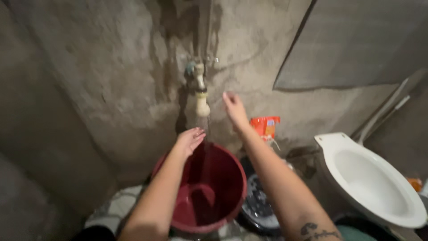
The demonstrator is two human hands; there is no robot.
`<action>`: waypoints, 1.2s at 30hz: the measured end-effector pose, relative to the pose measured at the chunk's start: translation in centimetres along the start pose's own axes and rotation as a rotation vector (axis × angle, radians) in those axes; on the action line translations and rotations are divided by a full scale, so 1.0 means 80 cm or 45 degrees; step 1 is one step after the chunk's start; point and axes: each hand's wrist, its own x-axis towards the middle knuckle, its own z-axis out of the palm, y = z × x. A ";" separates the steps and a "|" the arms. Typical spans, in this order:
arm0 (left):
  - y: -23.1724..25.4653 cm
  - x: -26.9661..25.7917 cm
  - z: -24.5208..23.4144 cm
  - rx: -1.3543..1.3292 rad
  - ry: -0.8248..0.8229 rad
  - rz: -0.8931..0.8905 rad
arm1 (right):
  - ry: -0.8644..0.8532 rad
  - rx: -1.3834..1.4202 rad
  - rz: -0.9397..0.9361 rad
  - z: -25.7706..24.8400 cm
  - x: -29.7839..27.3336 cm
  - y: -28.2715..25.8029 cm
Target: The person washes clothes by hand in a black bucket filled with soapy water, scrubbing and wringing a green cloth before transferring it to a red bucket. They then rinse the cloth and other garments under a running tap, squeezing out water and placing them into the red bucket.
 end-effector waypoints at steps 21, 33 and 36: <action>-0.138 -0.347 0.033 2.702 -1.104 0.372 | -0.214 1.397 1.101 0.098 -0.101 0.239; -0.072 -0.323 0.091 2.140 -0.621 0.243 | -0.314 0.481 0.233 0.070 -0.076 0.093; -0.031 -0.310 0.110 2.008 -0.250 0.371 | -0.391 0.054 -0.282 0.055 -0.072 -0.012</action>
